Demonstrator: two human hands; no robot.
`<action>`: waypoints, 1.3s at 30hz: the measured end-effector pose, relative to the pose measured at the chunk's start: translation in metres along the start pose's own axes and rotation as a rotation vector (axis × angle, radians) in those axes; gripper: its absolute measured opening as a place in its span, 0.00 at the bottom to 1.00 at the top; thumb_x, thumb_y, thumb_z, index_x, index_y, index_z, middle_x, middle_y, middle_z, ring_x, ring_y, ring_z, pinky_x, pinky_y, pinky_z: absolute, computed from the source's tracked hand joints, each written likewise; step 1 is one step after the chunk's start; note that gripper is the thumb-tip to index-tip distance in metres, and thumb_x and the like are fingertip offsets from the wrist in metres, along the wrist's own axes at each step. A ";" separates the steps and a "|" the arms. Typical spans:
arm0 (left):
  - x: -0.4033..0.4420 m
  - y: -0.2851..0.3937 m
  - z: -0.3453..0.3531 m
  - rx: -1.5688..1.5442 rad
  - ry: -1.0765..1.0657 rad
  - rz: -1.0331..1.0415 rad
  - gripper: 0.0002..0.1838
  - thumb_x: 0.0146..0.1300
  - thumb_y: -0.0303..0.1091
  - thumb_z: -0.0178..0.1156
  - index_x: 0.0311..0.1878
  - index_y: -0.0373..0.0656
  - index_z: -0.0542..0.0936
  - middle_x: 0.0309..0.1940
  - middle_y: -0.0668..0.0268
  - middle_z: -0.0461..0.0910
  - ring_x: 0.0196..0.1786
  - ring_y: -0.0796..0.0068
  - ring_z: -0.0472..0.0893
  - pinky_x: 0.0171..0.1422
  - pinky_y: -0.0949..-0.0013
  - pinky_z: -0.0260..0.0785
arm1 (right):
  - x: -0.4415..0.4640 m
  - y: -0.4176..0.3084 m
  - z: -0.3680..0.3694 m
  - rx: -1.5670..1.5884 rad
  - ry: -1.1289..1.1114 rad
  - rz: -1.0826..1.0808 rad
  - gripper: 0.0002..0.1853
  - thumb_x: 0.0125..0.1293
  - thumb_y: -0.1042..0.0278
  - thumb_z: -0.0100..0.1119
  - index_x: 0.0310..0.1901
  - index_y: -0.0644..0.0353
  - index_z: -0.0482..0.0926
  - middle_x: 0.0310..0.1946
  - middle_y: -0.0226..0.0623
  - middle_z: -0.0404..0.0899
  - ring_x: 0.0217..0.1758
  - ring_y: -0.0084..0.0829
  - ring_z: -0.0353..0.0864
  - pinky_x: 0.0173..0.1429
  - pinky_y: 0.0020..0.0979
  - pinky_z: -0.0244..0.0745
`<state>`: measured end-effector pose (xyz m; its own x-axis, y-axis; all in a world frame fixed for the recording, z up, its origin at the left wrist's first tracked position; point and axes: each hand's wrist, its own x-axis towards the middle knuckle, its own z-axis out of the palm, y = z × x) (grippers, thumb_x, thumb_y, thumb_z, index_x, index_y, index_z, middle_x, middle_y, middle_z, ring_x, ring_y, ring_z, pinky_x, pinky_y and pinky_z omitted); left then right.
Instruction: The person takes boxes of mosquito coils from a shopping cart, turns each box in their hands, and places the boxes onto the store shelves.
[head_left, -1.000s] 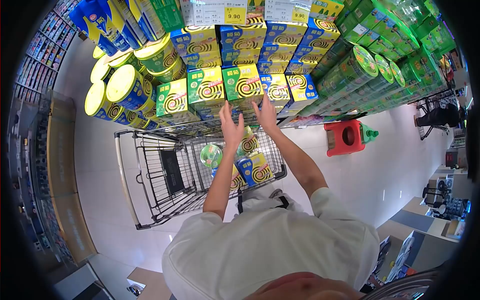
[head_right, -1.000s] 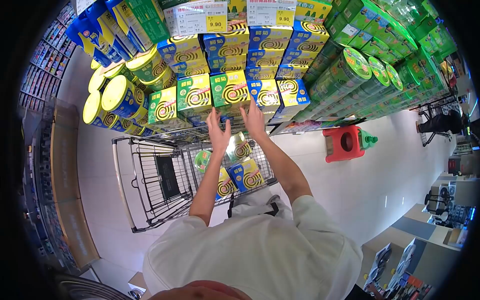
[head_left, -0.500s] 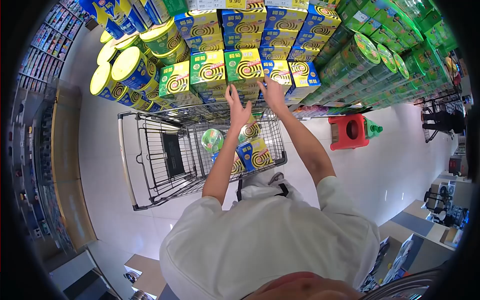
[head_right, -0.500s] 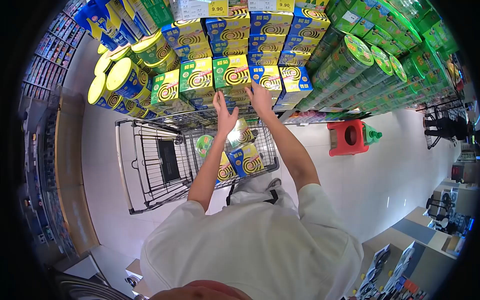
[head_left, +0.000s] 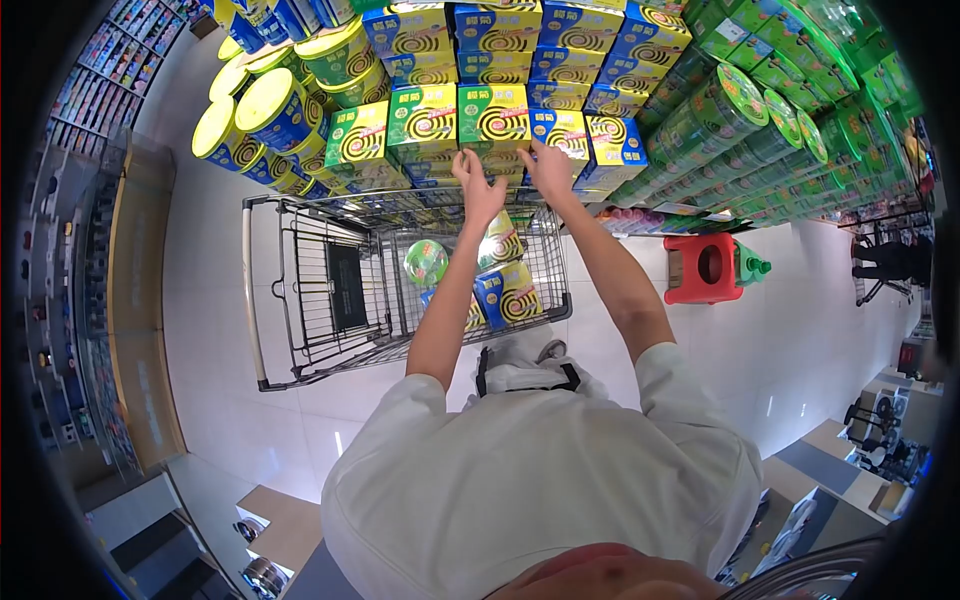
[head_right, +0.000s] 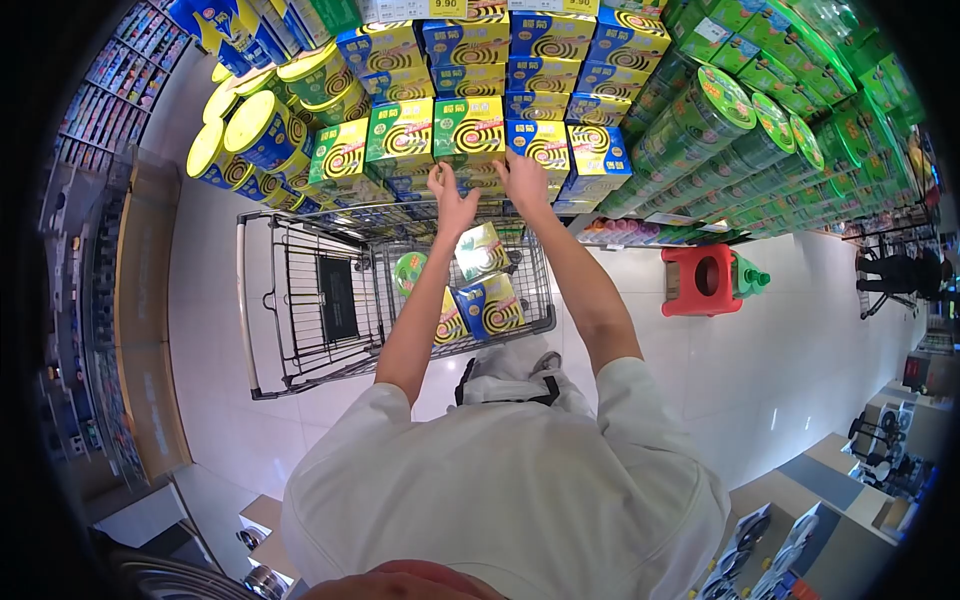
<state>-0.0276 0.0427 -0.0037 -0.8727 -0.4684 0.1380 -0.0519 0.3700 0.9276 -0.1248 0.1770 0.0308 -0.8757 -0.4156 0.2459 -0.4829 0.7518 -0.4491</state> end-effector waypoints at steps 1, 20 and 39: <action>-0.001 0.001 -0.001 -0.004 0.011 -0.015 0.53 0.62 0.29 0.66 0.82 0.30 0.42 0.78 0.43 0.39 0.80 0.39 0.55 0.75 0.56 0.62 | 0.000 0.002 0.000 0.003 0.004 -0.011 0.18 0.71 0.51 0.63 0.44 0.61 0.83 0.26 0.50 0.85 0.32 0.53 0.86 0.37 0.50 0.79; 0.001 0.001 -0.009 0.022 0.052 0.031 0.50 0.61 0.33 0.66 0.82 0.31 0.50 0.77 0.46 0.48 0.79 0.46 0.59 0.79 0.58 0.58 | 0.003 0.001 0.000 -0.027 -0.013 -0.033 0.17 0.72 0.54 0.61 0.47 0.61 0.82 0.29 0.49 0.86 0.31 0.51 0.86 0.38 0.50 0.80; -0.088 -0.113 -0.035 0.122 0.035 -0.184 0.33 0.58 0.31 0.67 0.69 0.38 0.74 0.62 0.51 0.73 0.59 0.53 0.79 0.63 0.57 0.74 | -0.086 -0.148 -0.265 1.566 -0.364 -0.434 0.40 0.72 0.36 0.54 0.66 0.70 0.71 0.61 0.60 0.77 0.63 0.49 0.79 0.63 0.48 0.74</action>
<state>0.0720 0.0135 -0.1088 -0.8257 -0.5638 -0.0154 -0.2688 0.3692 0.8896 0.0215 0.2368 0.3035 -0.5309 -0.7011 0.4760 -0.0083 -0.5574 -0.8302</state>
